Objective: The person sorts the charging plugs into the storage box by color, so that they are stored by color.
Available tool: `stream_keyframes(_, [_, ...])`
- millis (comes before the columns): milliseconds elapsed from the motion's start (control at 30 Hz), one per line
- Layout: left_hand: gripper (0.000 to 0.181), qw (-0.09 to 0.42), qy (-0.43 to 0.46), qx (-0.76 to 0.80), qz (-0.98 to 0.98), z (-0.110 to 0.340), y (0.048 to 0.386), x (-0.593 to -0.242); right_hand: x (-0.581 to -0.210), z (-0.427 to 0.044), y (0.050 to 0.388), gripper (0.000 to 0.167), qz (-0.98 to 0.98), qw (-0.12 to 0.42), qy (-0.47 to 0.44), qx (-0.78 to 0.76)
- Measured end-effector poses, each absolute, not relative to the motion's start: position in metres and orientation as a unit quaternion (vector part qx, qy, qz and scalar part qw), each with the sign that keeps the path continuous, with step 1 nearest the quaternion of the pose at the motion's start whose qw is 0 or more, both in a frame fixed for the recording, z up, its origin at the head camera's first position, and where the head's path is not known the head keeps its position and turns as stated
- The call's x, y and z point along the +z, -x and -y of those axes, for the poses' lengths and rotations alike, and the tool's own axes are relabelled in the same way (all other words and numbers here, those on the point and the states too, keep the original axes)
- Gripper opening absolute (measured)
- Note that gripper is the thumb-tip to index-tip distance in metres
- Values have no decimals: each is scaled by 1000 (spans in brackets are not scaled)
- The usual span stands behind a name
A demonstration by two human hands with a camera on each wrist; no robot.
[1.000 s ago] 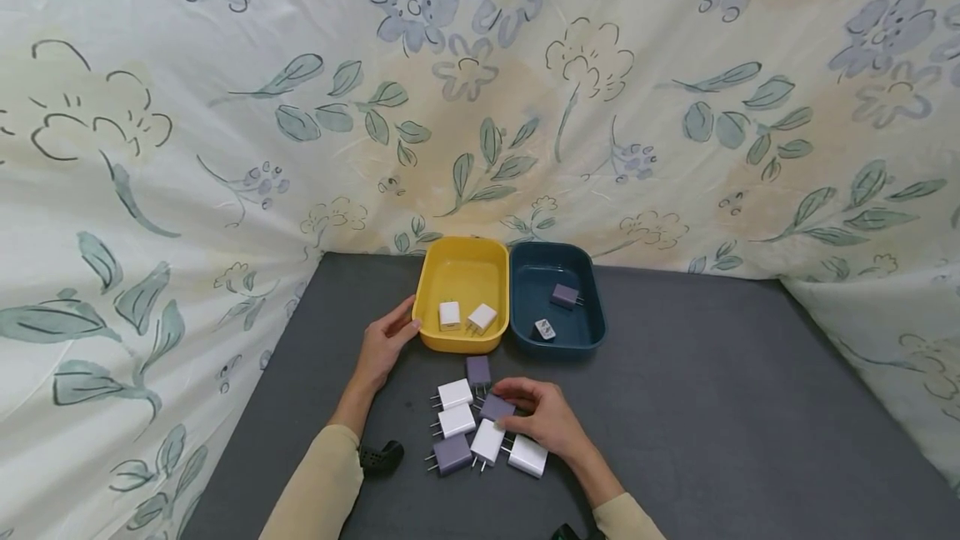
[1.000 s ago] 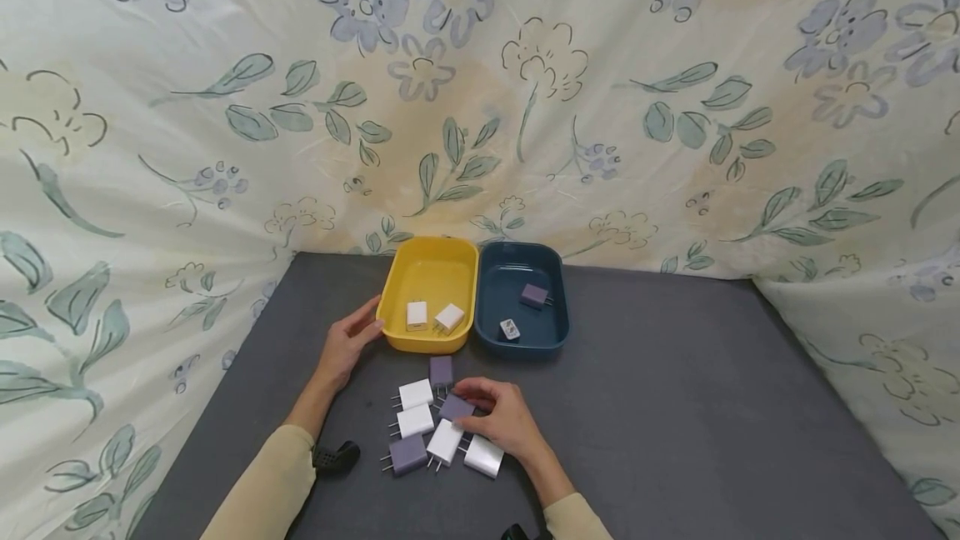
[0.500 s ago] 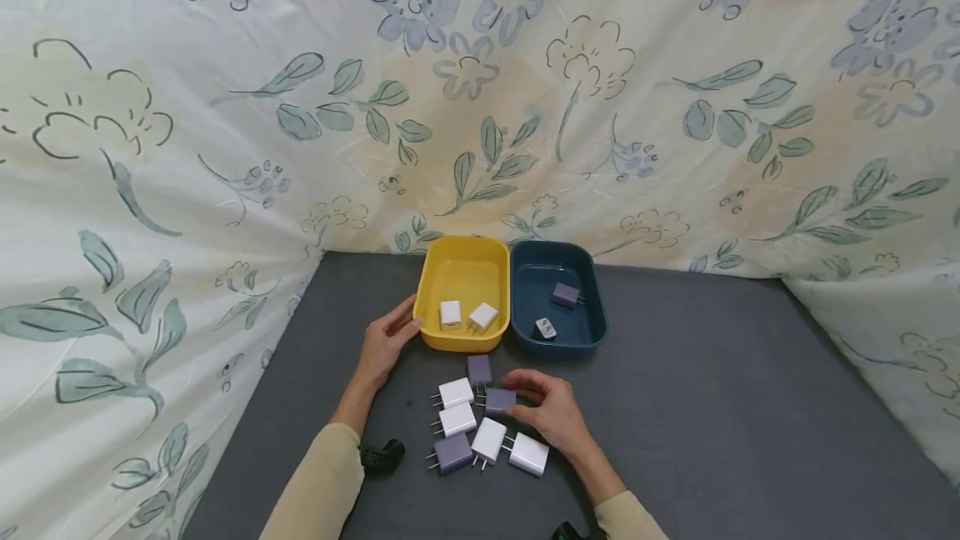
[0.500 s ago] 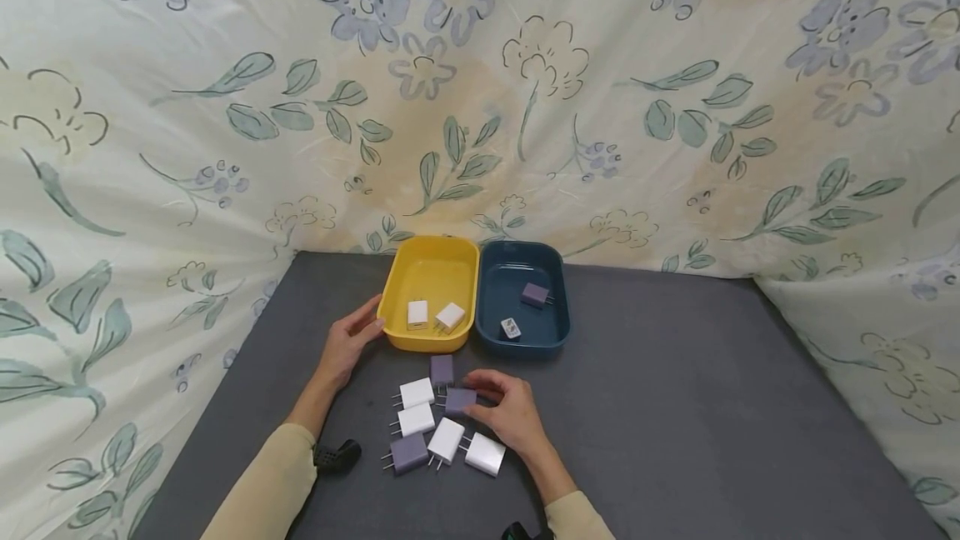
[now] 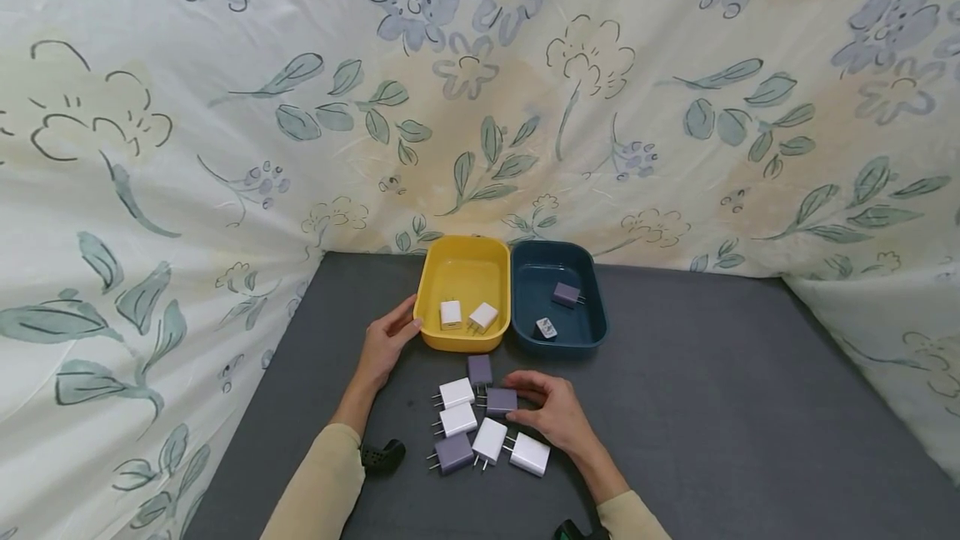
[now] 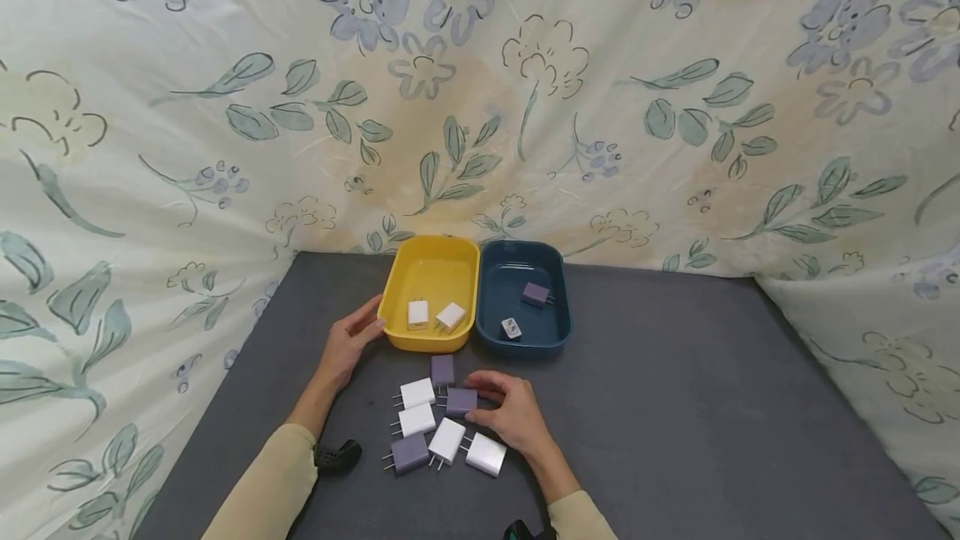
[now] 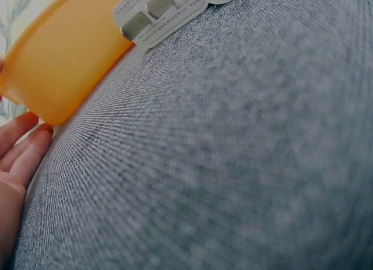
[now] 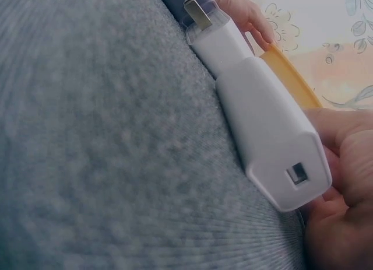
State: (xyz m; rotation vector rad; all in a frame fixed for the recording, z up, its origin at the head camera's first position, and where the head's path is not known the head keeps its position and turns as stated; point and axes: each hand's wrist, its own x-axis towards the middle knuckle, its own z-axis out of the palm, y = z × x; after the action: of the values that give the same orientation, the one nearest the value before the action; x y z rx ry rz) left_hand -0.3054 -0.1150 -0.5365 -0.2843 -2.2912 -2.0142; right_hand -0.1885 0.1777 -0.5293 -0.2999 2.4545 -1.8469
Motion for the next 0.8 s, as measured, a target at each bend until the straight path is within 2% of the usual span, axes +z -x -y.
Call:
stream_keyframes(133, [53,41,94,-660,744,115,305,-536,-517,-176,184,47,-790,18,104,-604])
stream_keyframes(333, [52,32,99,-666,738,115,301,-527,-529,-181,189,45,-778,-5,110,-619])
stream_keyframes(500, [53,12,102,-676,730,115,289,-506,-527,-180,190,46,-758,6,88,-646])
stream_keyframes(800, [53,7,106,-683,723,114,290,-507,-517,-177,196,47,-744,-1,85,-663])
